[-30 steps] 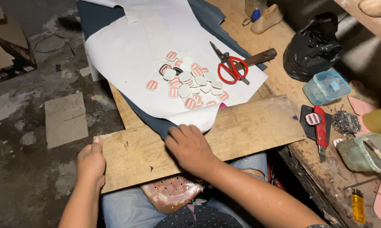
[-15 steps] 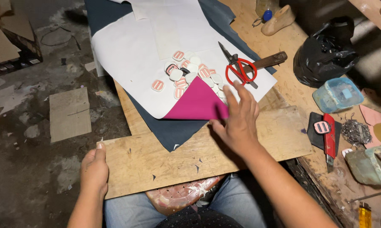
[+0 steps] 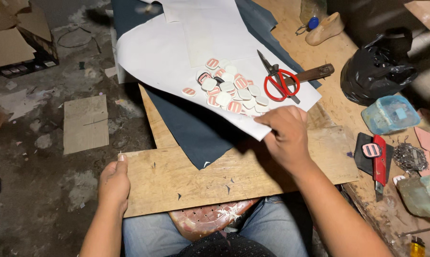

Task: The person shapes small white and black sole pieces by tapping them with a hammer on a wooden block, then trims the edges with scissors and a utility knife. The finished pieces are placed on a white sheet on the workbench.

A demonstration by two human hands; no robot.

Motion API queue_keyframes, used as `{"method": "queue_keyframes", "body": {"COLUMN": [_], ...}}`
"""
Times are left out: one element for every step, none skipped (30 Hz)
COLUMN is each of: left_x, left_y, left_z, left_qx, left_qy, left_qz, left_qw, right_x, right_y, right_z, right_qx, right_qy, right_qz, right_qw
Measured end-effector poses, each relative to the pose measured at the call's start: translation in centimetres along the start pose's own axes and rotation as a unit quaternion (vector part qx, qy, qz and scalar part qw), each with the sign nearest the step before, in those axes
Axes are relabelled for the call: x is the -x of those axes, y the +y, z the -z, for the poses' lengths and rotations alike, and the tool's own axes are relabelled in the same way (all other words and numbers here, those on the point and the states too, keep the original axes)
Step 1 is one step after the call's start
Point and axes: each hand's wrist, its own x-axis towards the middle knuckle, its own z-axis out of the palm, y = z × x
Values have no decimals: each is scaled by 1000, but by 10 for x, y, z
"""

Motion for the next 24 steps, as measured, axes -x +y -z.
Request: {"method": "queue_keyframes", "body": {"left_x": [0, 1, 5, 11, 16, 25, 37, 49, 61, 74, 86, 96, 104, 110, 113, 112, 110, 107, 104, 98, 94, 89, 84, 81], "left_y": [0, 1, 1, 2, 5, 9, 12, 15, 20, 23, 26, 30, 34, 37, 41, 45, 49, 51, 52, 54, 55, 56, 57, 57], "left_z": [-1, -2, -3, -5, -8, -11, -13, -15, -21, -32, -44, -55, -65, -74, -79, -83, -87, -91, -94, -93, -92, -90, -89, -88], "left_qx": [-1, -1, -42, -83, -123, -196, -266, -332, -332, -330, -362, -392, -382, -372, -361, -364, -367, -370, -379, -388, -398, -406, -415, -424], "left_qy": [4, 8, 42, 76, 110, 137, 161, 181, 115, 49, 12, -24, -42, -59, -78, -86, -95, -105, -102, -98, -95, -110, -124, -138], "left_qz": [-3, -4, -42, -80, -121, -229, -331, -428, -425, -421, -450, -478, -505, -530, -554, -553, -554, -553, -580, -604, -627, -621, -615, -610], "left_qw": [1000, 1000, 997, 990, 979, 944, 891, 821, 834, 843, 816, 785, 773, 760, 746, 744, 741, 739, 714, 689, 663, 661, 658, 655], "right_x": [6, 12, 20, 29, 38, 48, 59, 70, 80, 93, 106, 121, 135, 150, 164, 174, 182, 190, 195, 197, 197, 197, 196, 195], "right_y": [-7, -14, -24, -34, -42, -48, -52, -52, -50, -49, -47, -44, -42, -41, -42, -41, -40, -40, -40, -38, -36, -34, -31, -29], "right_z": [4, 7, 5, 2, -2, -6, -8, -9, -10, -12, -11, -10, -9, -8, -7, -6, -5, -2, 0, 2, 3, 3, 2, 0], "right_qx": [3, 6, -8, -21, -33, -45, -58, -56, -54, -53, -67, -80, -94, -189, -278, -358, -391, -421, -450, -462, -473, -485, -503, -521], "right_qy": [-2, -6, -37, -66, -88, -109, -133, -115, -96, -77, -61, -45, -29, -67, -102, -133, -148, -161, -173, -139, -108, -76, -36, 6], "right_qz": [20, 41, 56, 71, 58, 44, 30, 19, 9, -2, -47, -91, -135, -275, -407, -525, -578, -627, -671, -678, -685, -690, -686, -680], "right_qw": [1000, 999, 998, 995, 994, 992, 989, 992, 994, 996, 995, 992, 986, 940, 864, 761, 701, 635, 564, 555, 544, 531, 524, 516]}}
